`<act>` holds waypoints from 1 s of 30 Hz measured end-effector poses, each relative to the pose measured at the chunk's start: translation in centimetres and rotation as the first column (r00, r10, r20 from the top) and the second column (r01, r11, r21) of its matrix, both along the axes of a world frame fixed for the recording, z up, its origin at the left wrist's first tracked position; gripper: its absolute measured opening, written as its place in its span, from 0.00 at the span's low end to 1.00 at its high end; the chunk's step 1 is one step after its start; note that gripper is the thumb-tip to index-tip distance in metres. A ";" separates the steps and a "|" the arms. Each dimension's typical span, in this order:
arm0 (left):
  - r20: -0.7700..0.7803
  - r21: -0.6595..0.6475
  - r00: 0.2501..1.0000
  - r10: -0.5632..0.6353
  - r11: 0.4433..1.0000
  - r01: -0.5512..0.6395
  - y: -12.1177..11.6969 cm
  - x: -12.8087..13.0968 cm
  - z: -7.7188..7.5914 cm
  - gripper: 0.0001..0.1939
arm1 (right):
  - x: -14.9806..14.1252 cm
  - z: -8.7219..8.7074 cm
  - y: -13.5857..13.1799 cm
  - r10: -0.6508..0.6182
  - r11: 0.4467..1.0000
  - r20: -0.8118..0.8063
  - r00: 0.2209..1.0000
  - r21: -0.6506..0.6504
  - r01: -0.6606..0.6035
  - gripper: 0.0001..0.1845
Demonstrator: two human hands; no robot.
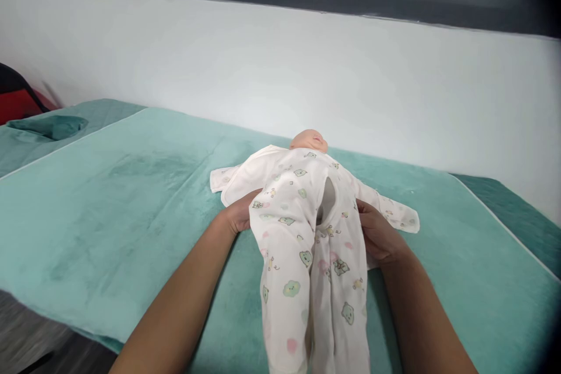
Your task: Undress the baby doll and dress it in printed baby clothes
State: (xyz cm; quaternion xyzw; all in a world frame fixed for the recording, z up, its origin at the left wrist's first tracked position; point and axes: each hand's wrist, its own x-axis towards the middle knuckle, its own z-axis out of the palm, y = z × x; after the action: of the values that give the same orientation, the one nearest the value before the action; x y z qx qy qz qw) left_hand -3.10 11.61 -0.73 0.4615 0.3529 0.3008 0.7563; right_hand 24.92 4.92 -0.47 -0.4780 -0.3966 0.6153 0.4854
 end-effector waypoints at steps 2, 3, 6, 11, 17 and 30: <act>-0.033 0.023 0.999 -0.011 1.000 0.011 0.0 -0.1 -0.1 0.19 | 0.1 0.0 -0.1 0.011 1.000 -0.027 1.000 0.004 -0.011 0.19; -0.051 0.035 0.999 -0.015 0.999 0.017 0.0 -0.1 -0.2 0.19 | 0.1 -0.1 -0.1 0.007 1.000 -0.033 0.999 0.003 -0.007 0.19; -0.070 0.047 0.997 -0.023 0.999 0.027 0.0 0.1 -0.2 0.18 | 0.1 -0.1 -0.1 -0.011 1.000 -0.056 0.998 0.007 0.012 0.16; -0.001 0.016 0.999 -0.048 0.999 0.048 0.0 0.4 -0.4 0.17 | -0.1 0.2 -0.1 -0.011 1.000 -0.120 0.993 0.003 0.011 0.14; 0.003 0.044 1.000 -0.022 0.999 0.022 0.2 0.4 -0.7 0.19 | -0.3 0.3 -0.3 -0.047 0.999 -0.108 0.993 0.004 0.048 0.14; 0.087 0.024 0.996 0.010 1.000 -0.012 -0.2 0.6 -0.1 0.24 | -1.1 1.2 -0.5 -0.043 0.998 -0.096 0.994 0.034 0.047 0.19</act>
State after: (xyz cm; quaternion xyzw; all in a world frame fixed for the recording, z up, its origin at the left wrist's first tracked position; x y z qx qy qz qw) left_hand -2.53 11.45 -0.81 0.4551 0.3187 0.3289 0.7636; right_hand 23.78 4.40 0.71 -0.4481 -0.3731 0.6191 0.5260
